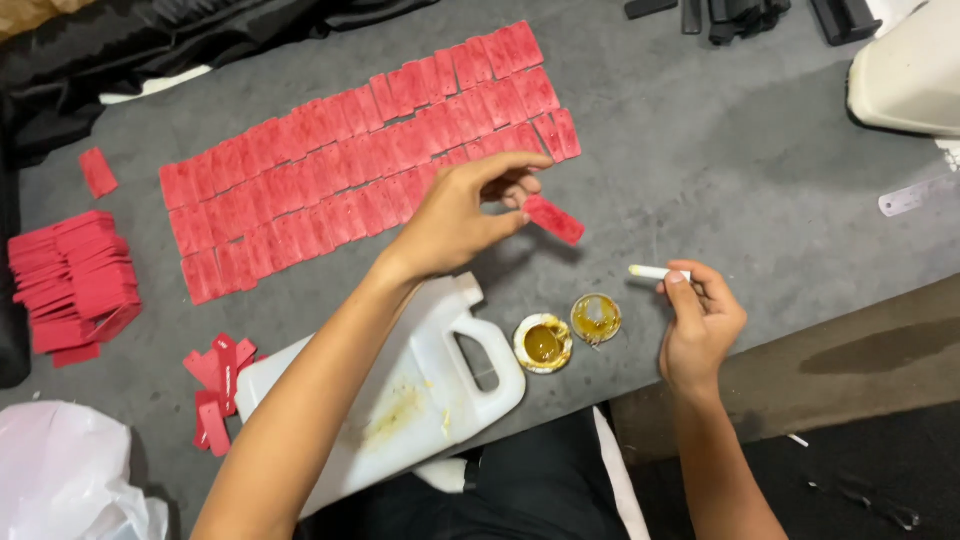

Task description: Applying adhesive to small red leather strips using a manual applicator stick

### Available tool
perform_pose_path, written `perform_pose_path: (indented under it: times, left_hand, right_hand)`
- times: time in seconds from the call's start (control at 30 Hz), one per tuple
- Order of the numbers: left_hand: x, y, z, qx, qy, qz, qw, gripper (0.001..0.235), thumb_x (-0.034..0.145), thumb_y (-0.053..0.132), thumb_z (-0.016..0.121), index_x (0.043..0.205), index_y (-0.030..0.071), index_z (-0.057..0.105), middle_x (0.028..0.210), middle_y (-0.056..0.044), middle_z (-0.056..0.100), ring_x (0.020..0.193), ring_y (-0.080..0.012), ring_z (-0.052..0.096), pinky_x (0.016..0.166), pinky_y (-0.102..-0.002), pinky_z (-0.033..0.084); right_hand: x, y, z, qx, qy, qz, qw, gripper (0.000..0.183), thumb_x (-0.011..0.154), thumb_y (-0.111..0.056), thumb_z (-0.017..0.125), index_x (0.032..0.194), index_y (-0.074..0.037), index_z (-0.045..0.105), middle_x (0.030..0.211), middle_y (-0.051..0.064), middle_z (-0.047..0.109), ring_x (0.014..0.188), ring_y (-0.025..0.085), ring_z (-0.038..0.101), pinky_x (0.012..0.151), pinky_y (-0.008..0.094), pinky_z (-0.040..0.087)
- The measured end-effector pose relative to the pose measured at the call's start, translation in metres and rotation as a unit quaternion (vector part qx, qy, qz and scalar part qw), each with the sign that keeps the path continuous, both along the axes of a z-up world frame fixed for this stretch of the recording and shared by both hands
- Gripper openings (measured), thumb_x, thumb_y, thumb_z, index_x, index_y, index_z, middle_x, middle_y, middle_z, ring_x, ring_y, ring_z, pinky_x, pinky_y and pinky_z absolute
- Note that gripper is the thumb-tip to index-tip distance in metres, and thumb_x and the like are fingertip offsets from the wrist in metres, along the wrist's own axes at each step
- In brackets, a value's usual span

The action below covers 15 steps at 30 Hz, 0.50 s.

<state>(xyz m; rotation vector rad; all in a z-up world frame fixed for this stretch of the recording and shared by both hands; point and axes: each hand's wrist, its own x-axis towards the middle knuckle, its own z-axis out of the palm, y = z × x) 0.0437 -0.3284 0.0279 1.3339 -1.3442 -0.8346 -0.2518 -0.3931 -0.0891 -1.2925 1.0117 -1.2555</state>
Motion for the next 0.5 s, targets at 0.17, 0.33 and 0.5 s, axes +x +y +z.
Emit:
perform_pose_path:
  times: [0.17, 0.33, 0.5]
  left_hand:
    - [0.02, -0.123, -0.061, 0.037, -0.026, -0.03, 0.999, 0.055, 0.078, -0.012, 0.071, 0.129, 0.006, 0.067, 0.1, -0.014, 0.072, 0.085, -0.0144, 0.066, 0.082, -0.028, 0.062]
    - [0.056, -0.217, -0.106, 0.052, -0.084, -0.041, 0.994, 0.058, 0.074, -0.016, 0.065, 0.127, 0.007, 0.069, 0.097, -0.013, 0.073, 0.082, -0.0136, 0.067, 0.076, -0.025, 0.062]
    - [0.108, -0.267, -0.119, 0.024, -0.118, -0.006, 0.993, 0.061, 0.074, -0.016, 0.042, 0.122, 0.009, 0.069, 0.1, -0.005, 0.073, 0.085, -0.0068, 0.068, 0.082, -0.019, 0.054]
  right_hand:
    - [0.033, -0.083, -0.023, 0.004, 0.009, -0.022, 1.0, 0.012, 0.1, -0.006, 0.068, 0.11, 0.0, 0.071, 0.073, 0.007, 0.062, 0.07, 0.006, 0.05, 0.068, 0.02, 0.042]
    - [0.073, -0.16, -0.038, -0.002, -0.003, -0.026, 1.0, 0.013, 0.1, -0.006, 0.068, 0.11, 0.002, 0.071, 0.073, 0.011, 0.063, 0.064, 0.009, 0.051, 0.064, 0.022, 0.042]
    - [0.131, -0.214, -0.037, 0.05, -0.005, 0.021, 0.999, 0.011, 0.095, -0.008, 0.066, 0.103, -0.004, 0.073, 0.076, 0.005, 0.065, 0.07, 0.007, 0.056, 0.066, 0.02, 0.045]
